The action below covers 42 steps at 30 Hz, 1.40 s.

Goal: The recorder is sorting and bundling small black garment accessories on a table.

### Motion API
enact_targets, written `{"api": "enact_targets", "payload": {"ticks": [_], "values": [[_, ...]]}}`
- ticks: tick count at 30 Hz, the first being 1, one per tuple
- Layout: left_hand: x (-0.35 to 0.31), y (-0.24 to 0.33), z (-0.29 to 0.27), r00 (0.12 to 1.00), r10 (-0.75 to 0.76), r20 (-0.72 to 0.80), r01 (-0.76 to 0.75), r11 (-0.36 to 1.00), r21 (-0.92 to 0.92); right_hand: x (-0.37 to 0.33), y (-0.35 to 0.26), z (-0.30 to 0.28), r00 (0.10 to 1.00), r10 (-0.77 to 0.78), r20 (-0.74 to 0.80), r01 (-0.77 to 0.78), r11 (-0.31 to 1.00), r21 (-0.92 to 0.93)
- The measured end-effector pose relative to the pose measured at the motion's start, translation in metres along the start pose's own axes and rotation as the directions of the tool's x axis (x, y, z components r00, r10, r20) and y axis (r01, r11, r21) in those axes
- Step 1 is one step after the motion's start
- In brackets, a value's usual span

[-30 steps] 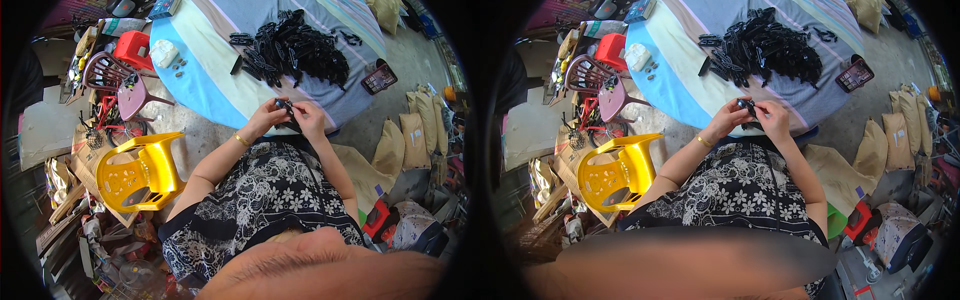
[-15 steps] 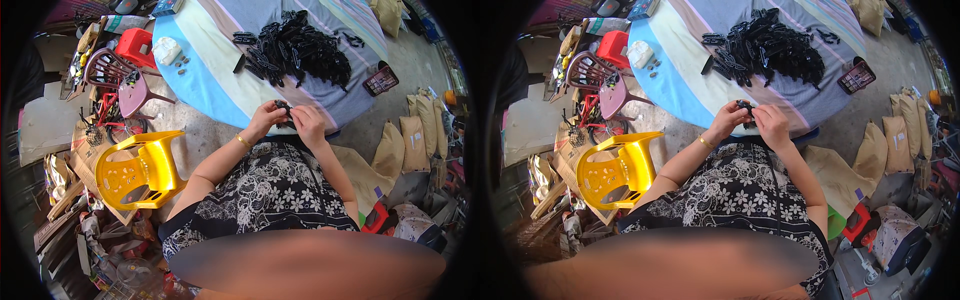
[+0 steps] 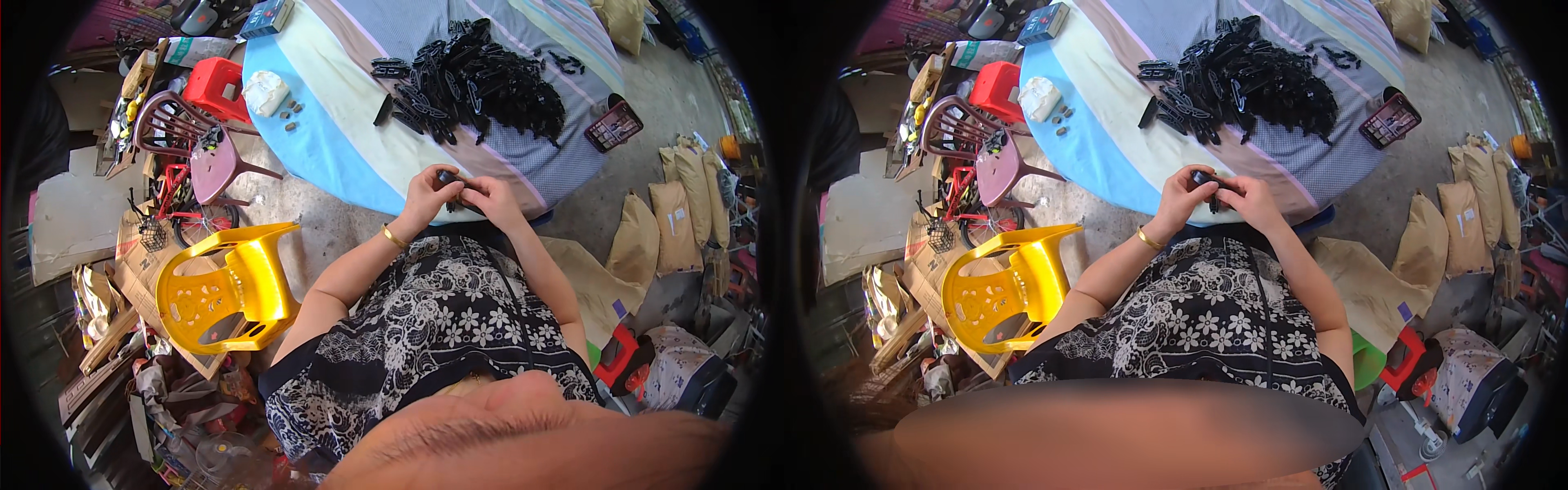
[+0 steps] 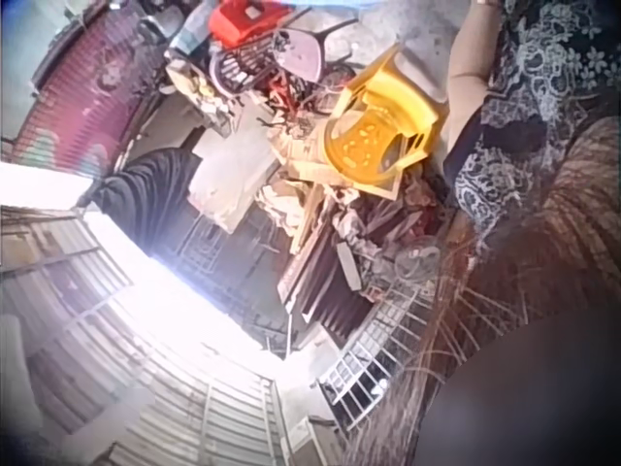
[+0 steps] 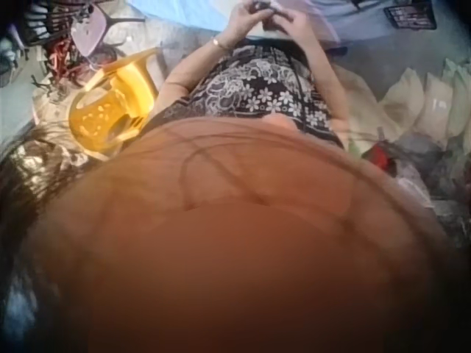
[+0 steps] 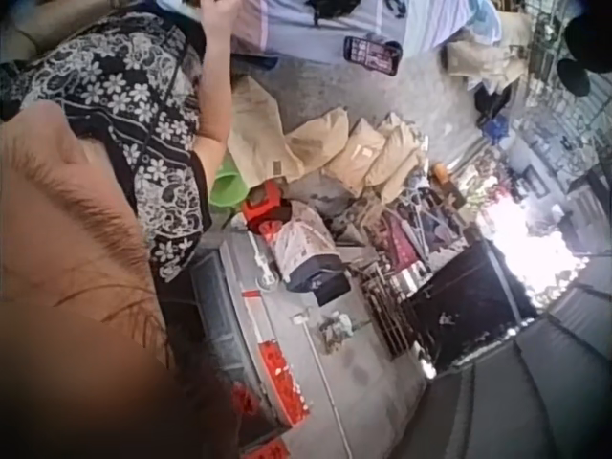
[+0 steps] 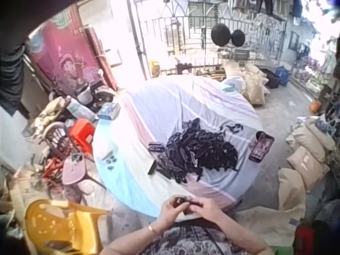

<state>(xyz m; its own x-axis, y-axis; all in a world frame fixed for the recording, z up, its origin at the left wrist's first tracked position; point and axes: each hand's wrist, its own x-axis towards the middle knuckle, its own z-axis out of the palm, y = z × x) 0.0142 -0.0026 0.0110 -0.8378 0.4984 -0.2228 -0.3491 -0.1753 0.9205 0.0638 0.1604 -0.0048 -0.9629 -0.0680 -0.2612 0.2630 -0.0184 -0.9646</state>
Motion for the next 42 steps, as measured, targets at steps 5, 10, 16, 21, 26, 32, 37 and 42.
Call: {"api": "enact_targets", "payload": {"ticks": [5,10,16,21,26,32,37,42], "values": [[0.011,0.006,-0.014,0.998,-0.024,0.054,0.003,0.929,0.370,0.007,0.004,0.002,0.998,0.065,0.022,-0.064,0.998,-0.026],[0.038,-0.015,-0.067,0.986,0.155,-0.055,-0.023,0.460,0.887,0.046,0.029,-0.044,0.909,-0.195,-0.370,-0.020,0.864,-0.504],[0.063,-0.022,-0.081,0.993,0.099,-0.064,0.026,0.346,0.938,0.091,0.029,-0.056,0.865,-0.370,-0.339,-0.072,0.577,-0.813],[0.117,-0.011,-0.111,0.691,0.710,-0.135,0.081,0.110,0.991,0.105,0.043,-0.049,0.876,-0.346,-0.336,-0.159,0.450,-0.879],[0.129,-0.016,-0.137,0.805,0.577,-0.139,-0.030,0.274,0.961,0.087,0.050,-0.057,0.887,-0.291,-0.358,-0.249,0.353,-0.902],[0.090,-0.026,-0.118,0.851,0.261,-0.455,0.091,0.781,0.618,0.055,0.034,-0.058,0.860,-0.293,-0.417,-0.173,0.602,-0.780],[0.044,-0.017,-0.055,0.998,-0.024,-0.059,0.024,1.000,-0.001,0.042,0.028,-0.045,0.852,-0.272,-0.447,0.128,0.937,-0.326],[0.022,-0.002,-0.008,0.981,-0.146,0.131,0.168,0.970,-0.179,0.013,-0.021,-0.013,0.873,-0.309,-0.377,0.222,0.941,-0.256]]}}
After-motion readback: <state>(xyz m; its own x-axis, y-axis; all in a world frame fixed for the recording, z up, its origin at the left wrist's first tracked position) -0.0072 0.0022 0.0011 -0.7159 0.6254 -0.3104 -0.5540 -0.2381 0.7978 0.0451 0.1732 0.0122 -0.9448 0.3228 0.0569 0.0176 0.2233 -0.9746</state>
